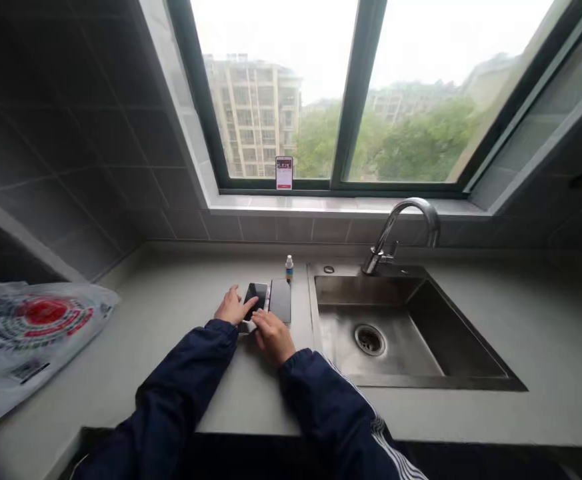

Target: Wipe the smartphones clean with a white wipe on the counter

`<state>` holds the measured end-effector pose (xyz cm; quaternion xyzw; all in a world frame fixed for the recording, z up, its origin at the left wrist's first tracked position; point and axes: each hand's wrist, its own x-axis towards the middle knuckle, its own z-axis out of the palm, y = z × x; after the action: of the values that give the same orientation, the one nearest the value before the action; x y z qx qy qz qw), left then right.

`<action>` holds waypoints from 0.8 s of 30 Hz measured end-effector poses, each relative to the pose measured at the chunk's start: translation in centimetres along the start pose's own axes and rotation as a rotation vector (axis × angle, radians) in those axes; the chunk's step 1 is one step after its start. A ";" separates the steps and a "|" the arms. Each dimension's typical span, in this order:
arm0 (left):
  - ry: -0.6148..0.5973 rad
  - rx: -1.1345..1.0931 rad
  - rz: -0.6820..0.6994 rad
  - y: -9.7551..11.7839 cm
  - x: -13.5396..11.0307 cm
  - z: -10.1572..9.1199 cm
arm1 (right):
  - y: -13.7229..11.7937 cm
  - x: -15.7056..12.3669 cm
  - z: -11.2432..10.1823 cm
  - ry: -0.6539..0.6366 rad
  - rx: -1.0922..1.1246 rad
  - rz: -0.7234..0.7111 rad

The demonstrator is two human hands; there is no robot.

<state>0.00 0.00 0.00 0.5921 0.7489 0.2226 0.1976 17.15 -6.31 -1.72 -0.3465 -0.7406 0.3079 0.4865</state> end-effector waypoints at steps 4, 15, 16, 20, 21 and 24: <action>0.005 -0.003 -0.024 1.9 0.2 0.0 | -0.9 -1.2 -1.3 0.113 -0.001 0.057; -0.039 -0.223 -0.078 1.4 0.3 -0.8 | -3.0 -2.9 -5.0 0.366 0.302 0.552; -0.044 -0.265 -0.079 1.1 0.2 -0.9 | -3.2 -2.9 -5.3 0.357 0.348 0.594; -0.064 -0.489 -0.080 -0.3 -1.4 -1.3 | -4.4 -2.8 -6.8 0.358 0.476 0.687; -0.069 -0.563 -0.081 -0.8 -2.2 -1.3 | -4.7 -2.7 -7.1 0.371 0.491 0.692; -0.110 -0.814 -0.089 -1.8 -5.3 -1.0 | -5.7 -2.2 -7.7 0.412 0.484 0.667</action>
<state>-0.80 -5.64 0.00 0.4436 0.6129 0.4600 0.4647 23.76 -10.50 4.30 -0.4963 -0.3833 0.5364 0.5648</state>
